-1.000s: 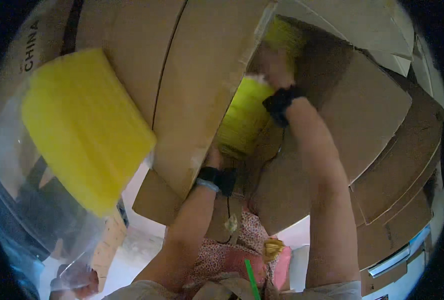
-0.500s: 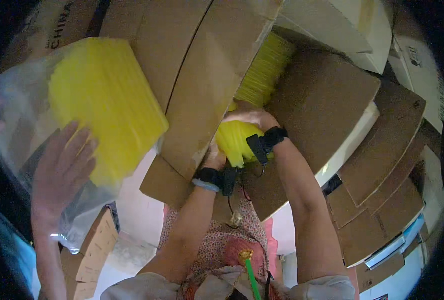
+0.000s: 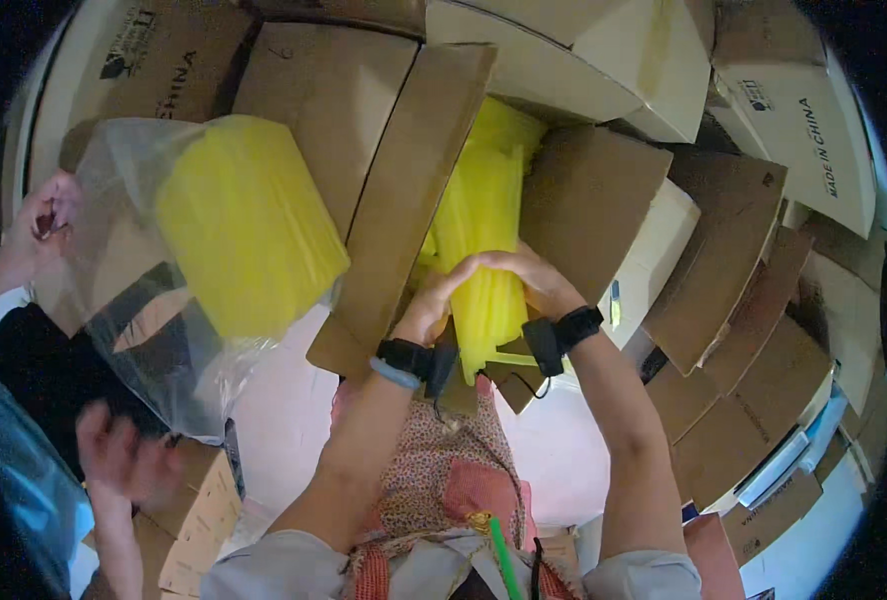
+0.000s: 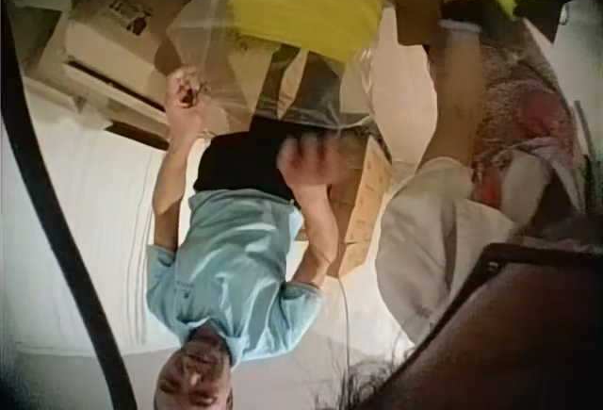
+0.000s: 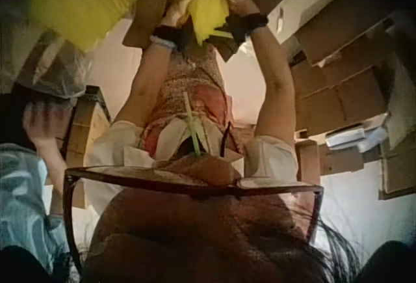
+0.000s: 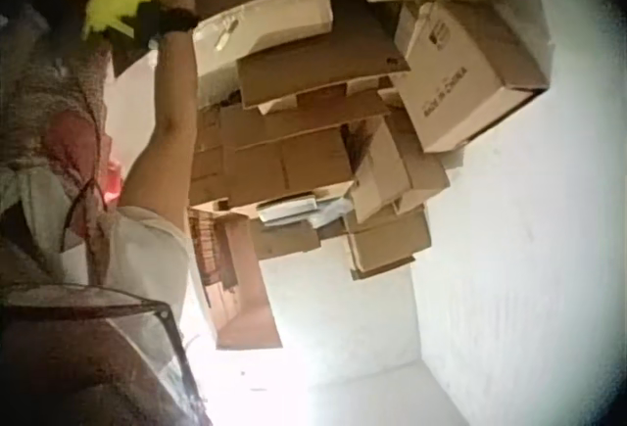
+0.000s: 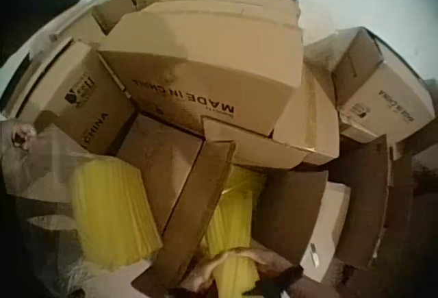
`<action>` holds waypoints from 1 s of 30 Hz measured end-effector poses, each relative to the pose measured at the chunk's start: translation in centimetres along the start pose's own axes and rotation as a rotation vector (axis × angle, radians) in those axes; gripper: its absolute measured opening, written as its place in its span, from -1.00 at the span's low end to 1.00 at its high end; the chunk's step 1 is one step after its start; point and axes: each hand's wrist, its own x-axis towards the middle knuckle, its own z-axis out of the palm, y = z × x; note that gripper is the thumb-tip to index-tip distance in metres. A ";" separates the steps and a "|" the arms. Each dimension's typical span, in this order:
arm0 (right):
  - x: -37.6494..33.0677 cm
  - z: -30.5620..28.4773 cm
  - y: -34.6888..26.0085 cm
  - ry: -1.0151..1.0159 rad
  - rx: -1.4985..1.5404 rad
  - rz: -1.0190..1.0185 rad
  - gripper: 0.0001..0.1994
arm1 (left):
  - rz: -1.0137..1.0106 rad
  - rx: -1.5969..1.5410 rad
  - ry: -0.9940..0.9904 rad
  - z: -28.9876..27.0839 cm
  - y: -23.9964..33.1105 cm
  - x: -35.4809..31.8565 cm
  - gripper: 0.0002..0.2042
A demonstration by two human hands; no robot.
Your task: Bundling yellow plastic tubes into plastic bags, weighing them on a scale, and placing them in boxes.
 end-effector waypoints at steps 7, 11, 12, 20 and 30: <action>-5.0 1.8 1.1 0.144 0.189 -0.190 -0.45 | 0.095 0.623 -0.251 4.0 1.0 -1.0 -0.55; -3.8 3.0 4.0 0.151 0.084 -0.373 -0.46 | -0.162 0.396 -0.229 0.0 1.5 -1.5 -0.50; -3.6 2.6 4.7 0.169 0.124 -0.326 -0.46 | -0.169 0.405 -0.230 -0.4 1.7 -1.5 -0.50; -3.9 3.2 9.3 0.184 0.578 -0.185 -0.42 | -0.438 0.535 -0.236 0.4 3.0 -3.9 -0.46; -3.1 2.6 14.0 0.394 0.438 -0.369 -0.33 | -0.418 0.605 -0.043 0.8 0.2 -4.6 -0.32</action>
